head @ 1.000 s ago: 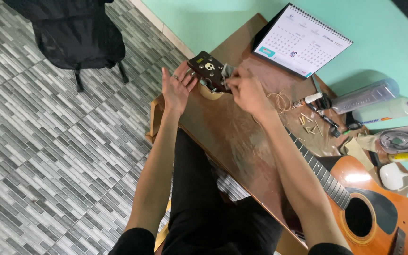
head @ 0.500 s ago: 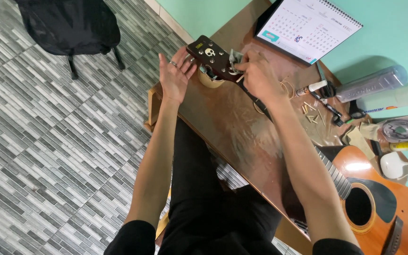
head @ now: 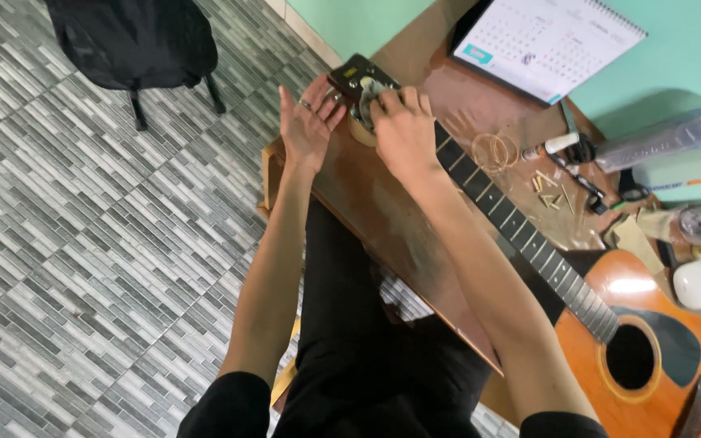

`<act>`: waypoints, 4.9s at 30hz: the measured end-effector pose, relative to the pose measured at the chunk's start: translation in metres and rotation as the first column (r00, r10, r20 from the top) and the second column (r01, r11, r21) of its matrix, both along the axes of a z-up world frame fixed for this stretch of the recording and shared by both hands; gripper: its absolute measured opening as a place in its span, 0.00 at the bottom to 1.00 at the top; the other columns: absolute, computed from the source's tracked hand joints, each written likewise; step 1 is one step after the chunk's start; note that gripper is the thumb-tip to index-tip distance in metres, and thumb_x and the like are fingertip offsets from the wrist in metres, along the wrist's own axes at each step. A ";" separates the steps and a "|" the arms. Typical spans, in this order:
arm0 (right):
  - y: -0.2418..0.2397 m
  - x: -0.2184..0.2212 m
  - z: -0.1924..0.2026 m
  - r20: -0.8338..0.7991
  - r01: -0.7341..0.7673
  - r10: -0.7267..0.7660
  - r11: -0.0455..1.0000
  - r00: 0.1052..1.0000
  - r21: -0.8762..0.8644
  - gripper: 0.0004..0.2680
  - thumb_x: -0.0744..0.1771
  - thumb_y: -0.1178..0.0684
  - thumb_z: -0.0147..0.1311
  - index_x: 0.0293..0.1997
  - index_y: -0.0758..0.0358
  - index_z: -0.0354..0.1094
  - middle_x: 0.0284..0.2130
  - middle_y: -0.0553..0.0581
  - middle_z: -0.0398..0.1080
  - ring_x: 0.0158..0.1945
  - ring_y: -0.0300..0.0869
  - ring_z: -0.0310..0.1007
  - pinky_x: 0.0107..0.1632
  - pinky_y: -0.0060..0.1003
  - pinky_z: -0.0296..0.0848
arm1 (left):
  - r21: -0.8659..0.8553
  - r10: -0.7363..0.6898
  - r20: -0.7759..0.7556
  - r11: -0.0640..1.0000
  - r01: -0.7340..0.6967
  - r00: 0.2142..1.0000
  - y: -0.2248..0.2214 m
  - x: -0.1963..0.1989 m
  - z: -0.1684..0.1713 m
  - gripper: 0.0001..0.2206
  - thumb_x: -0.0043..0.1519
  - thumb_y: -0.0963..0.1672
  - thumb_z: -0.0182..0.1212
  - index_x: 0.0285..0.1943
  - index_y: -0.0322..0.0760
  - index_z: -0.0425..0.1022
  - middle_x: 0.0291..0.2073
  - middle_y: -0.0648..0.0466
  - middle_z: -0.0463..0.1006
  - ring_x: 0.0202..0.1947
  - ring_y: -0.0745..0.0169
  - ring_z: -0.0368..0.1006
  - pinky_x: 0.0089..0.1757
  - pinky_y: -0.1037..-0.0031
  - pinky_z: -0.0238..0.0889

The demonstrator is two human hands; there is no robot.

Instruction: Polishing the body and headstock of an acoustic guitar using a cloth to clean the surface.

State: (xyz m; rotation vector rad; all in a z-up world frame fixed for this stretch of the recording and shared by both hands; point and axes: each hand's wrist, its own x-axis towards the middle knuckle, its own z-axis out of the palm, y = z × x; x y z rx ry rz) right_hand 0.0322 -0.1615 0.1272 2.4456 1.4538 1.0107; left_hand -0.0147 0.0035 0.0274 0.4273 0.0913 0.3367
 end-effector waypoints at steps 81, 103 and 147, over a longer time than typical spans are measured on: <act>0.003 0.018 -0.016 0.019 -0.130 0.129 0.990 0.991 0.056 0.03 0.66 0.57 0.53 0.36 0.54 0.73 0.31 0.54 0.62 0.32 0.49 0.70 0.37 0.42 0.69 | 0.073 -0.027 -0.064 0.997 0.032 0.998 -0.002 0.028 -0.045 0.34 0.70 0.61 0.47 0.72 0.34 0.64 0.62 0.41 0.75 0.61 0.46 0.72 0.63 0.54 0.62; -0.047 0.024 -0.004 0.014 -0.281 0.282 0.959 0.959 -0.033 0.06 0.68 0.61 0.51 0.36 0.57 0.73 0.32 0.52 0.59 0.31 0.45 0.62 0.39 0.39 0.56 | 0.062 -0.055 -0.023 0.996 0.056 0.998 0.001 0.017 -0.030 0.45 0.66 0.68 0.36 0.77 0.31 0.55 0.67 0.32 0.66 0.67 0.36 0.64 0.66 0.48 0.54; -0.071 0.098 0.021 -0.956 0.227 0.098 0.960 0.275 0.164 0.07 0.67 0.57 0.56 0.48 0.61 0.79 0.42 0.66 0.77 0.49 0.57 0.75 0.55 0.52 0.71 | -0.022 -0.091 -0.051 0.996 0.090 0.995 0.013 0.024 -0.051 0.44 0.58 0.70 0.43 0.75 0.47 0.58 0.63 0.37 0.72 0.64 0.37 0.70 0.65 0.49 0.55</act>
